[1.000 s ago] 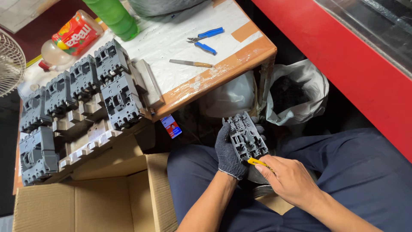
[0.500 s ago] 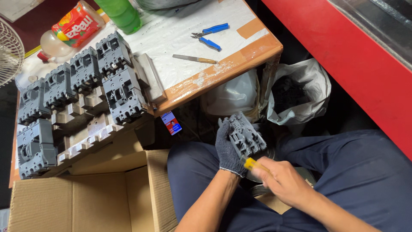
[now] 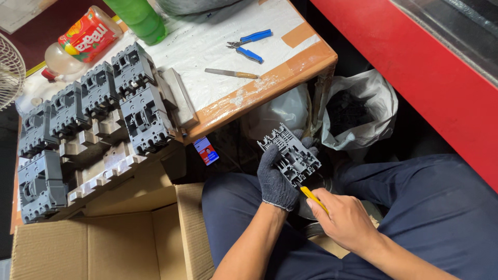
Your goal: The person sits on the floor and uses pliers, a file, and a utility knife to modify and clean gray electrical component housings. They place the finished components into a plastic bag.
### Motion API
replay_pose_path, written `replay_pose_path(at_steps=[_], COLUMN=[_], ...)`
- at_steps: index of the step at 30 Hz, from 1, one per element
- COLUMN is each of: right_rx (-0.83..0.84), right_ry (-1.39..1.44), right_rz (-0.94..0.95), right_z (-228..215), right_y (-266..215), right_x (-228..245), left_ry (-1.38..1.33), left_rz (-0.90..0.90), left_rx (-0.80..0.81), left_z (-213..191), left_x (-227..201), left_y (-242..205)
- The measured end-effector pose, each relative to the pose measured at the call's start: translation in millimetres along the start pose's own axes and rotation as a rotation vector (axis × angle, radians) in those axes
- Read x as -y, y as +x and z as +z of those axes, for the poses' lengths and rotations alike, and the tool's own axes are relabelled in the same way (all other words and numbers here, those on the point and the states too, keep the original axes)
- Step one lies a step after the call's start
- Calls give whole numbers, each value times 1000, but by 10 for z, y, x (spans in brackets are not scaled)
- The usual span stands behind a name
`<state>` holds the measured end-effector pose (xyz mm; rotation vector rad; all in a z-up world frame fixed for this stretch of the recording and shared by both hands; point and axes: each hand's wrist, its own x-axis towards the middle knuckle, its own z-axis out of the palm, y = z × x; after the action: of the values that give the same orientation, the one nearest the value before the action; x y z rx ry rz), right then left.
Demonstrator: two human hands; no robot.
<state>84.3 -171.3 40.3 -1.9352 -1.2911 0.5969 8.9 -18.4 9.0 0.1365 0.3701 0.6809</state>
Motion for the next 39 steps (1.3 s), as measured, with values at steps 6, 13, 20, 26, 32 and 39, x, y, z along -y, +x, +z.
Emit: replay_pose_path(at_steps=[6, 13, 20, 26, 32, 39], right_rx=[-22, -9, -101, -248, -285, -296], right_ry=[-22, -213, -308, -314, -382, -421], right_rz=[-111, -147, -181, -200, -227, -216], right_z=[126, 303, 144, -122, -157, -173], right_y=[-50, -42, 20, 79, 105, 116], right_x=[-4, -15, 41, 91, 72, 23], left_ry=[24, -28, -66, -186, -102, 10], left_rz=[-17, 13, 33, 22, 34, 27], left_rx=[-14, -24, 9, -28, -79, -6], left_z=[-31, -115, -175, -212, -194, -69], left_x=[-7, -1, -46, -79, -101, -135], left_y=[-2, 38, 60, 71, 80, -3])
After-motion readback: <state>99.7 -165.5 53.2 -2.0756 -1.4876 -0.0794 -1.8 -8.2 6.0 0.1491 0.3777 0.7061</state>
